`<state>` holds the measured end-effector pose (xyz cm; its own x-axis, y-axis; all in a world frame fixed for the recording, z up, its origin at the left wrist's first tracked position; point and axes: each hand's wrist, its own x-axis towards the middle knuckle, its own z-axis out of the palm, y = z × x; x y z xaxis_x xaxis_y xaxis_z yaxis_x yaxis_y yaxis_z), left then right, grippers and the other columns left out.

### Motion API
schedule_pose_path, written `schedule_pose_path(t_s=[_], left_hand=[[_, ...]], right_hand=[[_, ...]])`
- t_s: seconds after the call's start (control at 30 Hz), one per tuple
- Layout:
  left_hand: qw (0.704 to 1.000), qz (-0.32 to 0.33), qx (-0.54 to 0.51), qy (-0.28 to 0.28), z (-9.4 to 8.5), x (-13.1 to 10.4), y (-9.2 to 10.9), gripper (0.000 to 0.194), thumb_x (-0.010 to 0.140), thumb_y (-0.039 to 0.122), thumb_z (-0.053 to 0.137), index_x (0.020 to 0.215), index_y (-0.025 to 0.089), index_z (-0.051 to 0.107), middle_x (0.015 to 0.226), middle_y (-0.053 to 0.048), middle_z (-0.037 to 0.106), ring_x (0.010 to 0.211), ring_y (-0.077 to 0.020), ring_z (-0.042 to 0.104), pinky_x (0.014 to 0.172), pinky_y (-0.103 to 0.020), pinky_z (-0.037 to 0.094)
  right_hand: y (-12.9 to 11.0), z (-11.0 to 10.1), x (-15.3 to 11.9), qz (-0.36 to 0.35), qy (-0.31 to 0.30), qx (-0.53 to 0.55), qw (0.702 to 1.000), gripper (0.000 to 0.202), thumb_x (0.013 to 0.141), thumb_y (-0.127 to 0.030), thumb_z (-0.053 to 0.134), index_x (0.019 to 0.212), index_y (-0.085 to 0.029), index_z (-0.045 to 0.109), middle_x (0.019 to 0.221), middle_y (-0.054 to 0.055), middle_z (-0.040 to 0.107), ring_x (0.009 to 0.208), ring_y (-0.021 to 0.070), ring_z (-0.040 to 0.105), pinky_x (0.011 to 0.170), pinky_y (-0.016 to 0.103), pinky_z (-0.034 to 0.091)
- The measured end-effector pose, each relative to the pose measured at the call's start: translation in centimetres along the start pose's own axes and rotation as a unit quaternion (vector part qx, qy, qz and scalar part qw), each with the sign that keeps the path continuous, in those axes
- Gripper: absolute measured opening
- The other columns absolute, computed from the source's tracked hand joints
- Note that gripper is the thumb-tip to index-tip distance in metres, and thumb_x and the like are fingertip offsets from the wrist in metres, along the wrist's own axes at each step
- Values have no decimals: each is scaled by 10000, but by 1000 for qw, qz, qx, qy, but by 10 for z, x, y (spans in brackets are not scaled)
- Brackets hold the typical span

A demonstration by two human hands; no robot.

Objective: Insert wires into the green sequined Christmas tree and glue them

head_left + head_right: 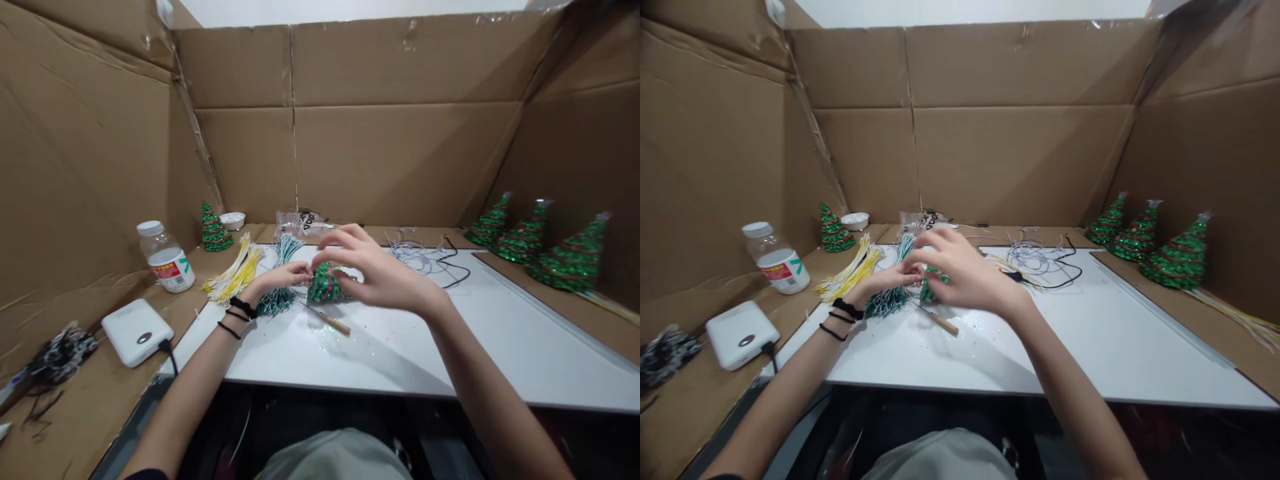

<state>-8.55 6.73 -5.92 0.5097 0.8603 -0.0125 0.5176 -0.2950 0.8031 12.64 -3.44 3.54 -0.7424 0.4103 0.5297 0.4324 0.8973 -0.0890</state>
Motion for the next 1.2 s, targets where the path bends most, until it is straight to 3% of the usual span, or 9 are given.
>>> schedule_pose_path(t_s=[0.1,0.2,0.37,0.53,0.7,0.8,1.03,1.2], left_hand=[[997,31,-3,-74,-3,0,-13,194,753,359,544,782,168,523,721,16,524,705,-129,485,667,-252,394],[995,35,6,-90,-5,0,-19,195,768,363,512,794,170,506,723,23,504,686,-119,455,647,-232,366],[993,18,10,-120,-15,-8,-13,173,761,348,503,765,176,489,689,28,485,665,-121,451,632,-226,362],[991,-20,41,-126,-16,-13,-3,192,767,349,500,827,168,529,701,17,525,607,-113,446,573,-218,358],[996,56,-31,-59,6,-1,-4,223,816,351,451,902,163,535,800,5,523,683,-111,469,621,-213,393],[993,88,-52,-54,13,2,-3,207,826,331,448,875,157,547,859,-14,550,792,-129,488,707,-223,403],[996,76,-7,-52,10,-2,4,202,830,307,419,866,157,550,857,-17,566,815,-148,496,754,-250,397],[996,46,62,-41,6,-5,1,206,814,341,408,713,177,478,699,16,477,693,-136,448,653,-237,376]], right_hand=[[65,29,-18,68,-26,56,996,267,839,-177,512,1088,-230,593,1146,71,553,1116,216,438,939,390,377],[93,54,-30,92,-14,167,982,179,878,-231,483,984,-213,625,1016,42,626,948,164,553,842,302,429],[83,78,-27,170,90,204,960,187,888,-267,463,834,-187,624,833,25,653,761,148,581,679,244,425],[77,99,-20,222,131,189,948,199,863,-286,484,731,-172,578,670,8,599,618,139,527,580,238,378],[75,115,-20,251,174,222,926,185,844,-297,498,718,-173,552,674,13,588,610,143,526,569,241,387],[75,116,-22,250,202,220,921,151,842,-304,507,765,-181,548,696,13,598,609,144,530,569,240,394],[77,122,-26,274,203,39,939,238,897,-312,454,704,-193,525,670,20,613,611,158,542,588,250,362],[71,128,-21,253,177,-103,946,301,926,-357,408,701,-187,515,647,39,603,606,167,540,568,252,316]])
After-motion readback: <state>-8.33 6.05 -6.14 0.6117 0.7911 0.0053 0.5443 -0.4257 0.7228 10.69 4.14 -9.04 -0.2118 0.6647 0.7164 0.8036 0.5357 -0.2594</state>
